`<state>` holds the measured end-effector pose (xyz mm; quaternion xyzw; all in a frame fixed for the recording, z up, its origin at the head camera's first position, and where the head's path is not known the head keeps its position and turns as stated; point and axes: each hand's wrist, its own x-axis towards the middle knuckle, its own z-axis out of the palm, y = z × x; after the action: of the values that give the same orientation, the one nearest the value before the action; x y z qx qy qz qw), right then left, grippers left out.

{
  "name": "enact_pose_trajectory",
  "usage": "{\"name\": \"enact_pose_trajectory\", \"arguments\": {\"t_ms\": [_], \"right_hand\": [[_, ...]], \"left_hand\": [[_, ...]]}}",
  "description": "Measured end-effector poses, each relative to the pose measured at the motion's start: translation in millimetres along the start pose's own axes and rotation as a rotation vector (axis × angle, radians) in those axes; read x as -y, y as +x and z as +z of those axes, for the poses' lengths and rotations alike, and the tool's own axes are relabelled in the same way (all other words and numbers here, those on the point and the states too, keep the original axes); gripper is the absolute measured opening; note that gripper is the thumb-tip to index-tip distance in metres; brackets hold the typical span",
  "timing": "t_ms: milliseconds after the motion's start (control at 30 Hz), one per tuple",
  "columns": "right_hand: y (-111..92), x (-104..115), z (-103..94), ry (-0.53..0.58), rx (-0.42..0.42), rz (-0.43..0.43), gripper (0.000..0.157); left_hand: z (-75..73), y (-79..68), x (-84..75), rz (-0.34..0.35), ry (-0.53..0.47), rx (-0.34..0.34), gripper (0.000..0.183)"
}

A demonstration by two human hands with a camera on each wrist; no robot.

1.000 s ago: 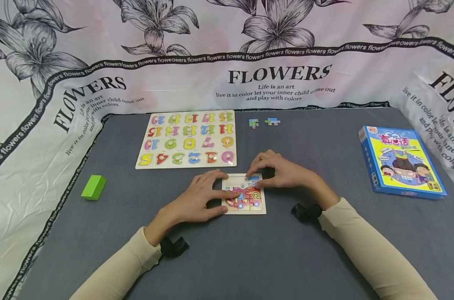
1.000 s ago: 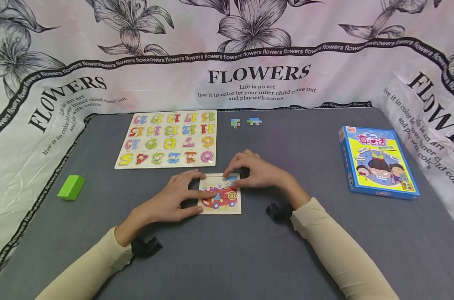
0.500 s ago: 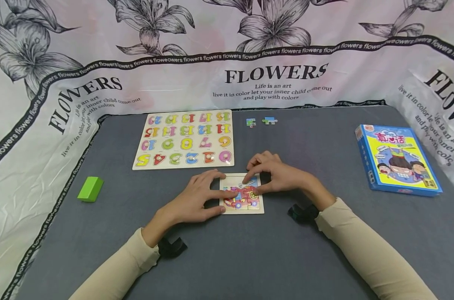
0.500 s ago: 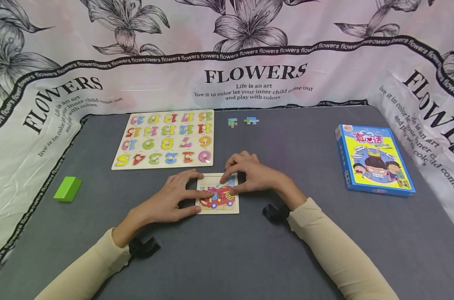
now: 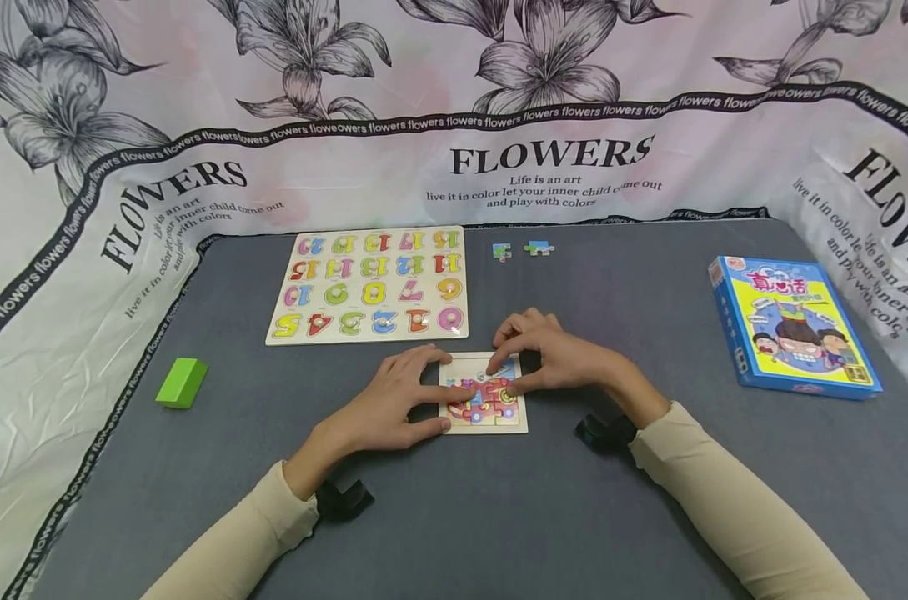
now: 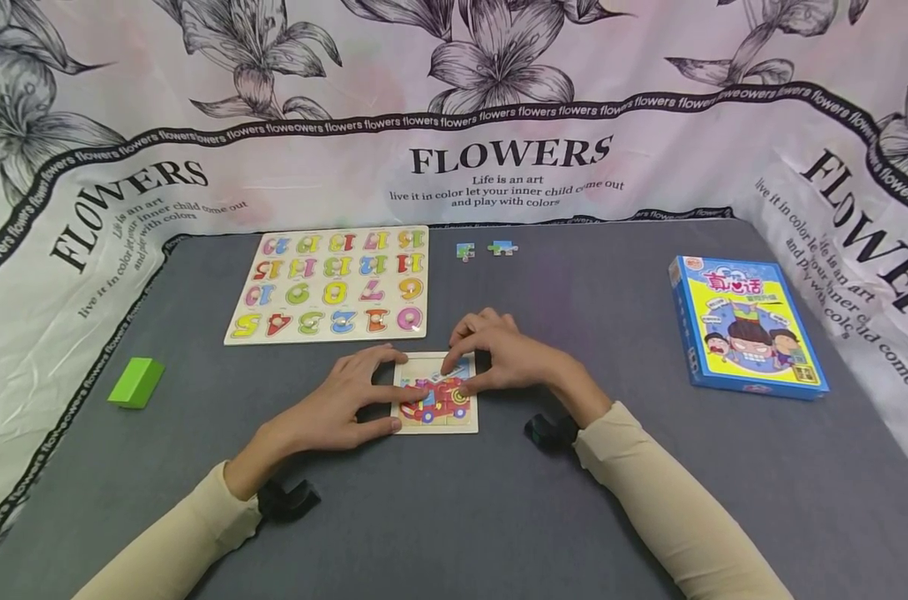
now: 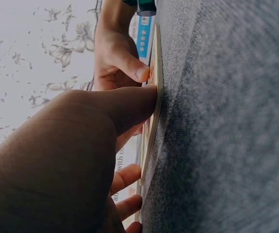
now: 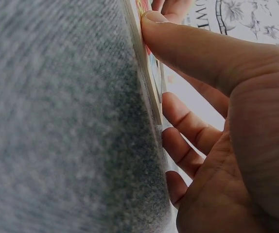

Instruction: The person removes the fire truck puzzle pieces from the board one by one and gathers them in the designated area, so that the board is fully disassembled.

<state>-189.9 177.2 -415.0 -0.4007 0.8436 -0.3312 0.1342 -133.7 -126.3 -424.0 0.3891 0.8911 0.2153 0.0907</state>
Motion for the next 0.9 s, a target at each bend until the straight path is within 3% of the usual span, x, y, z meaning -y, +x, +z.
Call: {"name": "enact_pose_trajectory", "arguments": {"t_ms": [900], "right_hand": [[0.5, 7.5, 0.2, -0.031, 0.002, 0.022, 0.03]], "left_hand": [[2.2, -0.8, 1.6, -0.009, -0.012, 0.002, 0.048]]}}
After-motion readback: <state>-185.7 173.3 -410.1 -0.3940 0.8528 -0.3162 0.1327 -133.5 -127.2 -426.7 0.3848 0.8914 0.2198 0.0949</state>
